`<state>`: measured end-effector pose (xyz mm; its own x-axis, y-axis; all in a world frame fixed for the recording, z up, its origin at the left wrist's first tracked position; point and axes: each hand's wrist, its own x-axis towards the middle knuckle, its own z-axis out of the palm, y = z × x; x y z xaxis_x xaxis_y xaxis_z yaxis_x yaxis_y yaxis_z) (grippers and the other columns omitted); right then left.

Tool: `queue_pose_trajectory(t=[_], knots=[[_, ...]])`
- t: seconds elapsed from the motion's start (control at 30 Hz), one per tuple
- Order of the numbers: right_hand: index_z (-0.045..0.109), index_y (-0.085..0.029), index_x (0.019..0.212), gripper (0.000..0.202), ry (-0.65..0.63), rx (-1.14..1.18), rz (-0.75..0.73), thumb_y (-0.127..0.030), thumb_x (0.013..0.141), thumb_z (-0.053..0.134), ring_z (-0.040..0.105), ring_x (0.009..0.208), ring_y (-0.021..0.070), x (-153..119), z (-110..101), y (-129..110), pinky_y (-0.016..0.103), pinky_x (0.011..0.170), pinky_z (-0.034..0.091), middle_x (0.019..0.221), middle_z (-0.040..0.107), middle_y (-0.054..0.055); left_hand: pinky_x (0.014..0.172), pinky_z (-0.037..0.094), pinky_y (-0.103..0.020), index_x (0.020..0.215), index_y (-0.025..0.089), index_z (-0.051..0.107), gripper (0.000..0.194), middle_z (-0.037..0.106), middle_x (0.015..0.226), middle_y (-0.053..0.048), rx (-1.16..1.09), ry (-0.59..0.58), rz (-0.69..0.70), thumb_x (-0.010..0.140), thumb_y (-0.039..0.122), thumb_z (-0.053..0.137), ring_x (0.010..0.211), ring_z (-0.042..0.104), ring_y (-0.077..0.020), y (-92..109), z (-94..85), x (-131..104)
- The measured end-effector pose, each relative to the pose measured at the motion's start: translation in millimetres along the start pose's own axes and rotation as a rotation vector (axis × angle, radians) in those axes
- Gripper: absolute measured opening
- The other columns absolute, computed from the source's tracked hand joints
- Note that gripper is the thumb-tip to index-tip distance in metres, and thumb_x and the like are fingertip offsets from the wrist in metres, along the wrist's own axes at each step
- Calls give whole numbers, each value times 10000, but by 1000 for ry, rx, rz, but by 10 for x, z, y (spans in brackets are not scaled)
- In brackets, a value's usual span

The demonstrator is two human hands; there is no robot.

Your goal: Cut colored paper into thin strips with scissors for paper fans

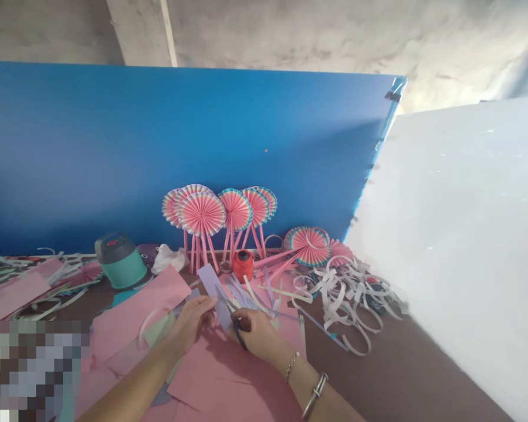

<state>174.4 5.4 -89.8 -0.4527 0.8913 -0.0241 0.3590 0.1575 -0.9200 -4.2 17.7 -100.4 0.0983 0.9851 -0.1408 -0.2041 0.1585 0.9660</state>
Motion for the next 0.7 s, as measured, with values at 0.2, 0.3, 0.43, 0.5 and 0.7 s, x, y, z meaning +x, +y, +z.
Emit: queue_pose_trajectory(t=[0.2,0.3,0.43,0.5,0.7], knots=[[599,-144,770,127,-10,90,6,-230,681,572,362,499,90,4,32,24,212,473,294,582,477,-38,396,277,-198,528,158,550,348,567,373,-5,-2,-5,-7,689,445,661,332,467,-93,-39,-21,29],[597,-149,776,115,-17,90,-5,-216,690,562,390,520,95,2,33,49,211,495,308,610,513,-28,395,281,-195,537,160,539,341,570,379,-4,1,-11,-12,693,438,659,339,481,-94,-55,-33,39],[599,-148,782,113,-15,88,-17,-196,687,562,407,530,96,11,36,92,210,510,320,623,534,-25,396,284,-187,544,159,538,332,565,377,0,6,-7,-1,690,431,660,339,472,-84,-30,-19,21],[603,-148,791,121,-15,99,-28,-193,685,568,424,541,100,18,42,116,212,518,329,632,544,-23,391,278,-186,538,159,537,333,561,371,-1,5,-10,-4,691,429,657,334,461,-80,-14,-8,10],[613,-152,793,128,-2,77,-24,-190,675,582,420,530,101,22,45,152,210,504,320,618,549,-26,388,270,-182,527,159,537,334,561,370,-1,-6,-7,-15,682,424,668,336,466,-77,-22,-14,15]])
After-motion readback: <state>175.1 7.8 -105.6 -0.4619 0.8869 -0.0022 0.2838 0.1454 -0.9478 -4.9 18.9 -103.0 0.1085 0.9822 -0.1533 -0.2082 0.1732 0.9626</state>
